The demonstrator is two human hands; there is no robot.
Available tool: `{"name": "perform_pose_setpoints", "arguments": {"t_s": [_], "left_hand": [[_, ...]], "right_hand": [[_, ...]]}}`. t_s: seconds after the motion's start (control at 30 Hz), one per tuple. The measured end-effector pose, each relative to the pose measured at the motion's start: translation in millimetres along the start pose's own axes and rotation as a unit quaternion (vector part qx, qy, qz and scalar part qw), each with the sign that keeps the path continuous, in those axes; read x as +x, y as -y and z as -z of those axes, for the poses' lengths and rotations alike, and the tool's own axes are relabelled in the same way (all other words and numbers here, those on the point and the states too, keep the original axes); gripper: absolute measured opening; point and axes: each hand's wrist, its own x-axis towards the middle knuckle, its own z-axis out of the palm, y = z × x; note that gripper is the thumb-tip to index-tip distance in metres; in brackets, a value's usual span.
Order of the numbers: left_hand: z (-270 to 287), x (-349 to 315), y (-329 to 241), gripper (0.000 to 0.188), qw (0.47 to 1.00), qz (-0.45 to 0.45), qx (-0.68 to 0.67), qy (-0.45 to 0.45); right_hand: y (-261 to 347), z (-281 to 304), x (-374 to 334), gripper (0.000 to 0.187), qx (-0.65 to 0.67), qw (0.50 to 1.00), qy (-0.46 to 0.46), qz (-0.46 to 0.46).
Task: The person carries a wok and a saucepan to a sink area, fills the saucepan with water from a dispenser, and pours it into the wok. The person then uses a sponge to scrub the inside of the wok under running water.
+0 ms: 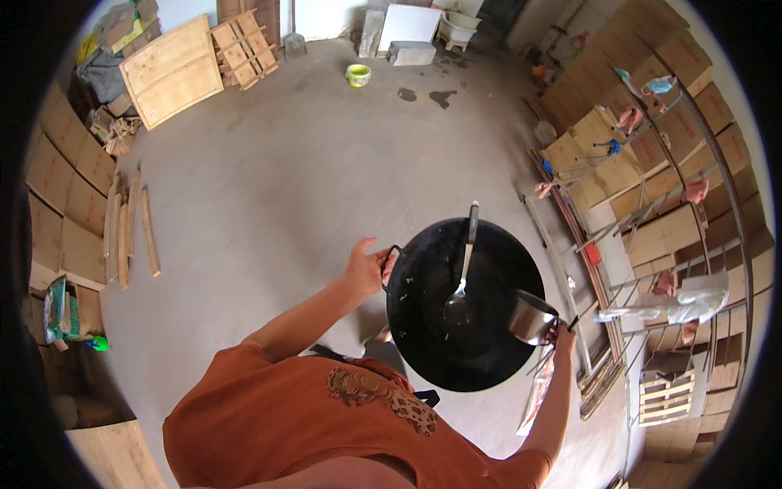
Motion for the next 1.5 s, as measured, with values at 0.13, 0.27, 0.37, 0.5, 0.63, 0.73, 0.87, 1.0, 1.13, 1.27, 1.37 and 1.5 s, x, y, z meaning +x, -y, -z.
{"name": "perform_pose_setpoints", "arguments": {"t_s": [0.13,0.27,0.37,0.5,0.63,0.73,0.87,1.0,1.13,1.27,1.37,1.5], "left_hand": [[-62,117,-21,0.051,0.999,0.021,-0.028,0.014],[-110,213,-67,0.052,1.000,0.020,-0.010,-0.013],[-150,274,-116,0.049,1.000,-0.006,-0.018,-0.009],[-199,348,-178,0.047,0.997,-0.037,-0.052,-0.046],[-239,452,-230,0.048,0.994,-0.079,-0.070,-0.029],[-280,540,-276,0.050,0.991,-0.120,-0.064,-0.005],[-355,632,-341,0.049,0.996,-0.081,-0.042,-0.009],[-421,717,-389,0.049,0.998,-0.017,-0.029,-0.044],[-486,825,-419,0.048,0.997,-0.016,-0.044,-0.057],[-530,922,-456,0.048,0.996,0.002,-0.041,-0.080],[-563,983,-501,0.048,0.993,-0.033,-0.089,-0.074],[-601,1040,-569,0.047,0.989,-0.070,-0.098,-0.080]], "right_hand": [[32,-45,121,0.023,-0.020,0.993,0.025,0.117],[67,-112,236,0.019,-0.019,0.999,0.035,0.001],[127,-160,310,0.020,0.017,0.997,0.080,0.018],[235,-239,396,0.021,-0.019,0.994,0.098,0.052],[306,-321,480,0.019,-0.014,0.983,0.143,0.118],[340,-366,559,0.016,0.054,0.988,0.143,0.019],[383,-403,664,0.016,0.013,0.995,0.081,0.058],[426,-419,735,0.020,0.009,0.998,0.044,0.045],[479,-464,824,0.019,-0.012,0.997,0.050,0.050],[527,-540,938,0.020,0.061,0.994,0.087,0.029],[575,-593,1017,0.025,-0.036,0.997,0.067,0.014],[664,-673,1103,0.025,0.010,0.988,0.139,0.063]]}}
